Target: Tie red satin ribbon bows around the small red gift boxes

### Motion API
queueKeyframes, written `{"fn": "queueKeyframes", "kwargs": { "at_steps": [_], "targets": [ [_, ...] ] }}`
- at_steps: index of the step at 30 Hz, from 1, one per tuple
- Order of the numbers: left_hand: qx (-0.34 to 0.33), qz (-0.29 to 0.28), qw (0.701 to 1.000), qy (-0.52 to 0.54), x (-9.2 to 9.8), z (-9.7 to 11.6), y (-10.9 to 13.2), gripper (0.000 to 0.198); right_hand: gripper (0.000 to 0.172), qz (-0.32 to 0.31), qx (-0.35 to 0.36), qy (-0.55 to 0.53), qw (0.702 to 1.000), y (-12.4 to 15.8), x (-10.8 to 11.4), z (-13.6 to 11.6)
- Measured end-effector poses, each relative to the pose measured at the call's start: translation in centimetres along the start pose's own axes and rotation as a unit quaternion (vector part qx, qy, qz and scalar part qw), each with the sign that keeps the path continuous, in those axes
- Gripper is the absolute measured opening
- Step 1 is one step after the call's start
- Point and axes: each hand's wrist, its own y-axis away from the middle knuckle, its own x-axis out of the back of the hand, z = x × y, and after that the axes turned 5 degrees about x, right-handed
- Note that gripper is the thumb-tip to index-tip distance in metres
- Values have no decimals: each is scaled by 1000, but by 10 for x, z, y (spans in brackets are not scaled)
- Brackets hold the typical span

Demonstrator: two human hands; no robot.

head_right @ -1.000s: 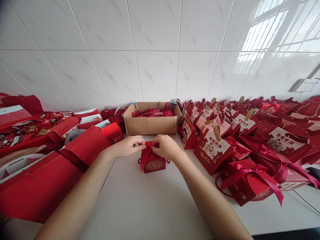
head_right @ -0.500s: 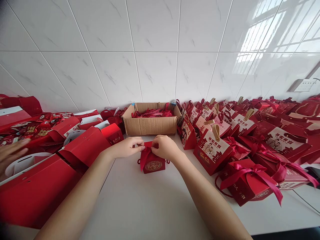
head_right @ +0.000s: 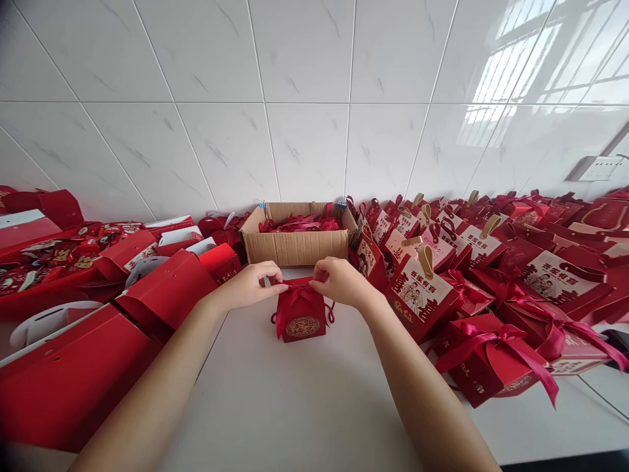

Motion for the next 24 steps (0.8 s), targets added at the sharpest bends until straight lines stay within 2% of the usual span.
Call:
{"fn": "queueKeyframes", "kwargs": {
  "at_steps": [6, 9, 13, 19, 24],
  "targets": [
    [-28, 35, 999, 18, -2, 4, 0, 26, 41, -168, -81, 19, 982, 7, 14, -4],
    [-40, 37, 998, 16, -1, 6, 0, 21, 52, -215, -103, 20, 971, 7, 12, -6],
    [-41, 46, 998, -7, -1, 5, 1, 16, 55, -269, -123, 3, 955, 7, 9, -9],
    [-22, 26, 998, -54, 0, -3, -1, 13, 53, -301, -136, -7, 944, 9, 11, -13],
    [6, 51, 998, -22, 3, 6, 5, 17, 44, -303, -137, -8, 943, 9, 12, -15]
  ]
}}
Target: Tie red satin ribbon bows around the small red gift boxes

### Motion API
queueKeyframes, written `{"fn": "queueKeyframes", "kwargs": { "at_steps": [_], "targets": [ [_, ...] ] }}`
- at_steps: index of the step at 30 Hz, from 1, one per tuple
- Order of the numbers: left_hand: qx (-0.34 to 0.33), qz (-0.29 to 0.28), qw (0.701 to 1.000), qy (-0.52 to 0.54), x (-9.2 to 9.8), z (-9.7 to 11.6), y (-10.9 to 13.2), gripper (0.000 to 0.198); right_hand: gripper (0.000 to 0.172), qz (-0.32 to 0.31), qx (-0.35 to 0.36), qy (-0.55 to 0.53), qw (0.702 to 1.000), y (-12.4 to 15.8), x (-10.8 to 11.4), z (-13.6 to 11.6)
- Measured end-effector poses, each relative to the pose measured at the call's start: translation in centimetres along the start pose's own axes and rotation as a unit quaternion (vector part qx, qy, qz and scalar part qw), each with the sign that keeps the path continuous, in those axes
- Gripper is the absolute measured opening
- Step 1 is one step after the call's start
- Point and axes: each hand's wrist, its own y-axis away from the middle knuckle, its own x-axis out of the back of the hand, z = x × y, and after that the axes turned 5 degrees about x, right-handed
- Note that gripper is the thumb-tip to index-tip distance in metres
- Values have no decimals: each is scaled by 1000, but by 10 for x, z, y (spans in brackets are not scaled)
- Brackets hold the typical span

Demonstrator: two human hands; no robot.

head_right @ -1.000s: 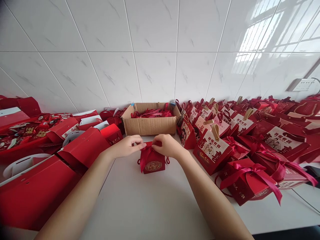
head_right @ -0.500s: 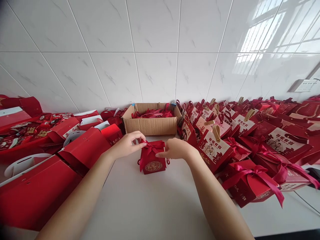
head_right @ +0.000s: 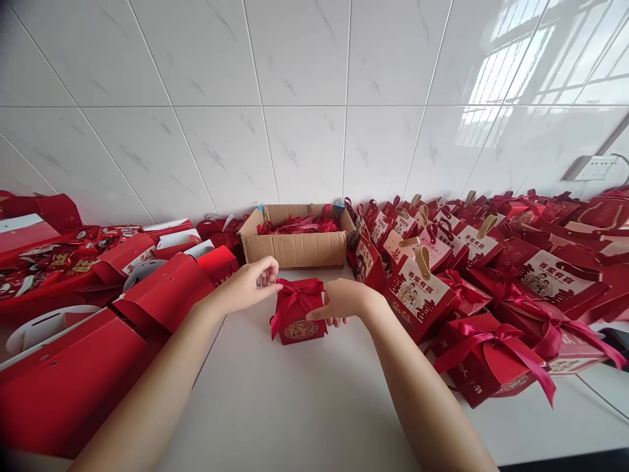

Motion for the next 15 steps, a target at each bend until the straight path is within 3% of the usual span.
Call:
{"fn": "queueKeyframes", "kwargs": {
  "at_steps": [3, 6, 9, 12, 15],
  "targets": [
    [42, -35, 998, -26, 4, 11, 7, 35, 38, -9, 7, -6, 1000, -1, -1, 0],
    [78, -136, 986, -52, 6, 18, 12, 50, 37, -24, -2, -2, 1000, -3, -1, 2],
    [100, -214, 969, -79, 4, 18, 13, 50, 36, -57, -16, 9, 998, -3, 2, 4],
    [110, -237, 960, -98, 3, 18, 13, 48, 39, -70, -20, 24, 997, 0, 6, 8],
    [116, -245, 958, -92, 4, 20, 14, 47, 38, -35, -19, 32, 999, 5, 11, 13]
  ]
}}
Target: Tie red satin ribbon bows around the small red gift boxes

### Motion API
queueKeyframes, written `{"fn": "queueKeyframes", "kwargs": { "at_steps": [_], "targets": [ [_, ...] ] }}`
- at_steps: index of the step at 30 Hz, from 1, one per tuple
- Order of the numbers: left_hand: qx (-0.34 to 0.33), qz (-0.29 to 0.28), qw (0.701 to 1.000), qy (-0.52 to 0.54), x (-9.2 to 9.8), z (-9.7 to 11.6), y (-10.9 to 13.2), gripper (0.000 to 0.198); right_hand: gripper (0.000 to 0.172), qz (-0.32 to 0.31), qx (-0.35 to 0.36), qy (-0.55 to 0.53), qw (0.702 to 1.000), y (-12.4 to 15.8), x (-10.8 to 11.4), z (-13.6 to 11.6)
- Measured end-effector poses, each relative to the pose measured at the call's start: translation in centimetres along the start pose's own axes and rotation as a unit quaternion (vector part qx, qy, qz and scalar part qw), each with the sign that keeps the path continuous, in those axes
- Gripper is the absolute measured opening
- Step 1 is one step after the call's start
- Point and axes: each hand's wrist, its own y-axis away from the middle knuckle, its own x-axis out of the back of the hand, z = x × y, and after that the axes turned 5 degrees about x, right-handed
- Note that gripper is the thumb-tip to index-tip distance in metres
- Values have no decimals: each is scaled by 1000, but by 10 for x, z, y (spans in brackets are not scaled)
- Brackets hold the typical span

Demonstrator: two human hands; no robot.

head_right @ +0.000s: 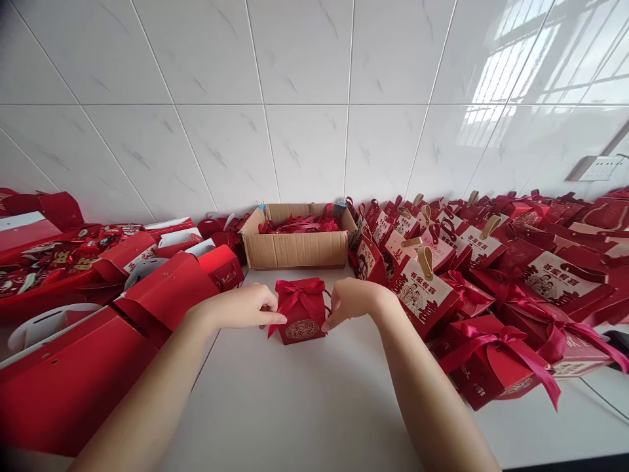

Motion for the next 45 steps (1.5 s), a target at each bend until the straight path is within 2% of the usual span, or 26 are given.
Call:
{"fn": "queueKeyframes", "kwargs": {
  "at_steps": [8, 12, 25, 27, 28, 31, 33, 39, 42, 45],
  "targets": [
    [-24, -30, 999, 22, 3, 7, 9, 43, 18, 141, 12, 5, 990, -5, 0, 10],
    [-17, -53, 997, 43, 3, 7, 10, 42, 25, 215, 25, -3, 976, -11, -3, 8],
    [23, -64, 998, 17, 2, 8, 8, 46, 11, 307, 61, -19, 949, -19, -6, 5],
    [33, -45, 998, 31, 6, 5, 9, 51, 10, 325, 61, -20, 943, -18, -5, 4],
    [37, -17, 999, 36, 8, 2, 9, 52, 10, 333, 63, -20, 940, -18, -6, 3],
    [30, 111, 993, 36, 13, -9, 8, 42, 8, 353, 68, -25, 933, -20, -7, 4],
    [12, 168, 985, 35, 13, -15, 4, 30, 7, 364, 66, -28, 929, -22, -7, 6],
    [-72, 198, 976, 50, 7, -18, -4, 22, 17, 390, 63, -37, 918, -20, -5, 8],
    [-106, 211, 970, 56, 6, -12, -5, 20, 23, 381, 108, -34, 918, -16, -4, 6],
    [-112, 213, 969, 51, 5, -6, -6, 21, 23, 356, 155, -22, 921, -17, -6, 3]
  ]
}}
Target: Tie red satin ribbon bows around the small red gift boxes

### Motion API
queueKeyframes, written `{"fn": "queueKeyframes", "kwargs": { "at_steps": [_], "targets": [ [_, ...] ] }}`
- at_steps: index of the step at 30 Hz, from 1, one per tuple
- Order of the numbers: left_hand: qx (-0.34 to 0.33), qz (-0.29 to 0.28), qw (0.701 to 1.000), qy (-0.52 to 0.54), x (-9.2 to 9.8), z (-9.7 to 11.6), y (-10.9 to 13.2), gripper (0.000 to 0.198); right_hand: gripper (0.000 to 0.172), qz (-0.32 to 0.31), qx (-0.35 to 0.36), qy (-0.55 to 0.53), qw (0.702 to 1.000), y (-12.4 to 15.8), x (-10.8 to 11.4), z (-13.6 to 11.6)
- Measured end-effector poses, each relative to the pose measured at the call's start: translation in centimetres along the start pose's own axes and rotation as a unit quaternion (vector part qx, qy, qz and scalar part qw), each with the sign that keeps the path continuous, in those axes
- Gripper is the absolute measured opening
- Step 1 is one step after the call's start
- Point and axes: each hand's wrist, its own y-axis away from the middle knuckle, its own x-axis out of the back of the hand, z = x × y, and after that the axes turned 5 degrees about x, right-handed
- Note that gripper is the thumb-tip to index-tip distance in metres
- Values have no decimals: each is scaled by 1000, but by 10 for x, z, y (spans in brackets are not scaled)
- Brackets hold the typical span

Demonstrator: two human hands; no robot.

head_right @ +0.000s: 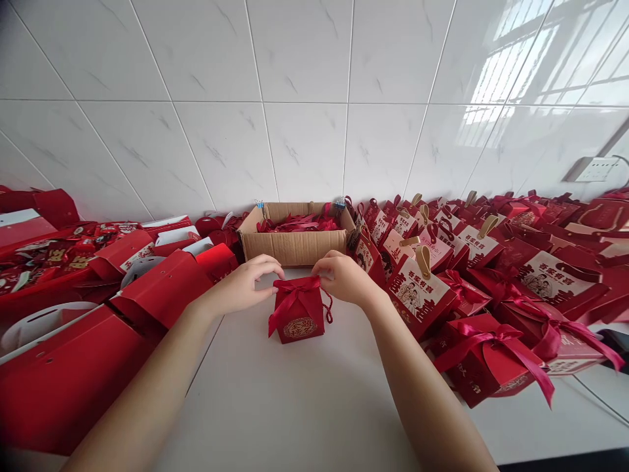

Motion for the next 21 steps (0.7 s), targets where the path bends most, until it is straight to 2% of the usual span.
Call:
{"fn": "queueKeyframes", "kwargs": {
  "at_steps": [7, 11, 13, 15, 18, 20, 21],
  "targets": [
    [-14, 15, 999, -32, -13, 3, -6, 15, 16, -41, 10, 22, 999, 0, -12, -7],
    [-27, 18, 998, -48, -16, 2, -8, 12, 11, -68, 13, 21, 997, -1, -10, -8],
    [-26, 26, 998, -53, -14, 1, -8, 9, 14, -66, 9, 25, 997, 0, -6, -4],
    [-18, 34, 998, -53, -9, -2, -6, 8, 30, -73, -18, 23, 997, 3, -1, 3],
    [20, 37, 998, -38, -1, -8, -2, 31, 70, -162, -82, -28, 983, 8, 4, 13],
    [54, -12, 998, -29, 2, -14, -1, 47, 94, -244, -105, -68, 961, 10, 1, 19],
    [67, -57, 996, -27, 1, -17, -1, 54, 100, -273, -107, -82, 952, 10, -2, 21]
  ]
}}
